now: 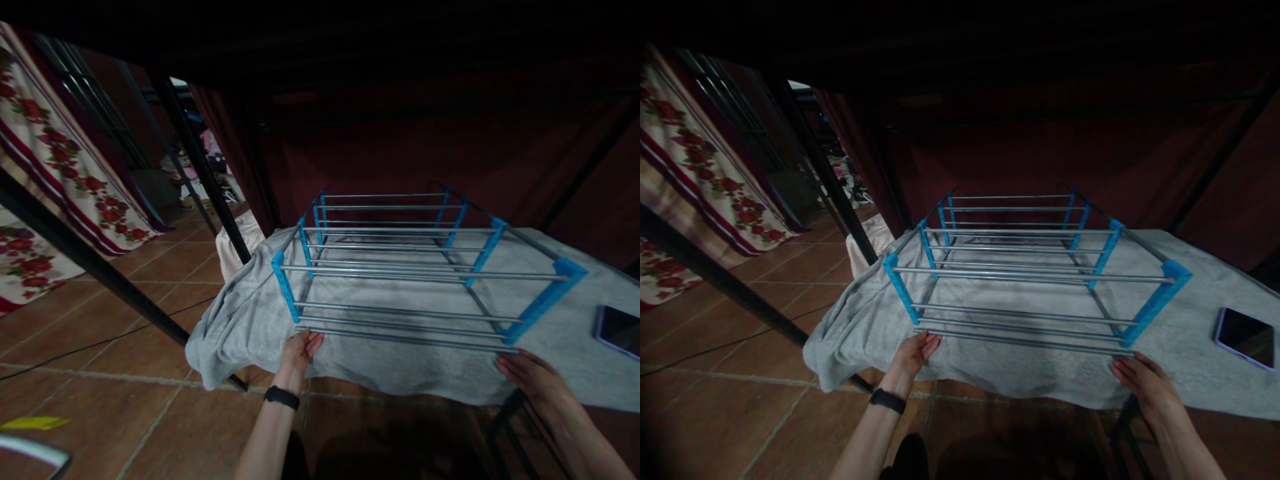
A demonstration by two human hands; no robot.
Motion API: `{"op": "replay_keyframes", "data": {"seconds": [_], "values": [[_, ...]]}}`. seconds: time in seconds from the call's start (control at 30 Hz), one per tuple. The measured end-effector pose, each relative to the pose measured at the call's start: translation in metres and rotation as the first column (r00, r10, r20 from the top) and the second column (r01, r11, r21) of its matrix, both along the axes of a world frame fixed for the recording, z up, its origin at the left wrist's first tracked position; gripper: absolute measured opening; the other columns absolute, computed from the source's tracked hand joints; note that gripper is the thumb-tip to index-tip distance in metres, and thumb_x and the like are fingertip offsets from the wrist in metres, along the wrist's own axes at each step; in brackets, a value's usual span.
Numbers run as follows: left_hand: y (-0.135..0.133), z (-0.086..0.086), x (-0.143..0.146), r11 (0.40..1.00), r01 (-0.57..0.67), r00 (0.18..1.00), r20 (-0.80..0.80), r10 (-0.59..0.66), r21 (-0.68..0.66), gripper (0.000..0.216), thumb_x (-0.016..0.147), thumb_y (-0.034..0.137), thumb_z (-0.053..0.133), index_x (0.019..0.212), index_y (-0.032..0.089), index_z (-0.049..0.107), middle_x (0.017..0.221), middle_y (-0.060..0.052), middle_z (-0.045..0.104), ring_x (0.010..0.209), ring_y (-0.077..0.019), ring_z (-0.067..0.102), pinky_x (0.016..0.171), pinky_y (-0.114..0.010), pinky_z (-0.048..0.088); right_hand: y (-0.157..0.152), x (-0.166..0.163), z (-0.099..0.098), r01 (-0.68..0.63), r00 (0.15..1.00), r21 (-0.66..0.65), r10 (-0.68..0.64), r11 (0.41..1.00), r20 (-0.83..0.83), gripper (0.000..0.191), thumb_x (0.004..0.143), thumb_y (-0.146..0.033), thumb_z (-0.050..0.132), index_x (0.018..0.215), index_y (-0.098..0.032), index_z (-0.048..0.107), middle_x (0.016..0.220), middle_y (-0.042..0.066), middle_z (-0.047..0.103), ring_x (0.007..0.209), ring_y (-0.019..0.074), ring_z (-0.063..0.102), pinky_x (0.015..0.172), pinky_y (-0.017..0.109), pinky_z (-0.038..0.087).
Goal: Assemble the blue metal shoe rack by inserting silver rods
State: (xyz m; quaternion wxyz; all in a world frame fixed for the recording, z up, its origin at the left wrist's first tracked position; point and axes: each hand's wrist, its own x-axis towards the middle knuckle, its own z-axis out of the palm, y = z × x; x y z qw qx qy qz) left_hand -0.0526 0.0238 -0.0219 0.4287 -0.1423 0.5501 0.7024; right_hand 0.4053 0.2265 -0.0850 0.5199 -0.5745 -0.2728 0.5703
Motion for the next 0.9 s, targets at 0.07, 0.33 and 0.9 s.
{"op": "replay_keyframes", "data": {"seconds": [0.07, 0.33, 0.9], "values": [[0.0000, -0.0002, -0.0005, 1.000, 0.013, 1.000, -0.008, -0.013, -0.002, 0.012, 0.088, 0.007, 0.052, 0.078, 0.014, 0.054, 0.066, -0.007, 0.065, 0.057, -0.0162, 0.068, 0.053, -0.025, 0.059, 0.0015, -0.0005, -0.0024, 0.000, 1.000, 0.010, 0.000, 1.000, 0.006, 0.050, 0.058, -0.005, 0.075, 0.100, -0.020, 0.052, 0.076, 0.006, 0.068, 0.069, 0.0212, 0.070, 0.076, 0.031, 0.059], [-0.0020, -0.0008, -0.0001, 0.999, 0.029, 0.998, -0.049, -0.030, -0.025, 0.010, 0.089, 0.010, 0.052, 0.079, 0.014, 0.053, 0.071, -0.007, 0.066, 0.061, -0.0158, 0.070, 0.057, -0.024, 0.059, 0.0030, -0.0007, -0.0065, -0.011, 0.999, 0.043, 0.012, 0.999, -0.029, 0.053, 0.053, -0.009, 0.079, 0.097, -0.019, 0.052, 0.076, 0.002, 0.068, 0.068, 0.0166, 0.069, 0.070, 0.025, 0.060], [-0.0069, 0.0011, -0.0008, 0.999, 0.048, 0.997, -0.060, -0.049, -0.012, 0.009, 0.088, 0.009, 0.053, 0.080, 0.014, 0.054, 0.070, -0.008, 0.067, 0.061, -0.0180, 0.070, 0.057, -0.027, 0.059, -0.0008, -0.0041, -0.0026, 0.020, 1.000, 0.037, -0.019, 0.999, -0.025, 0.042, 0.056, -0.004, 0.075, 0.090, -0.018, 0.055, 0.074, 0.001, 0.065, 0.067, 0.0129, 0.065, 0.071, 0.019, 0.058]]}}
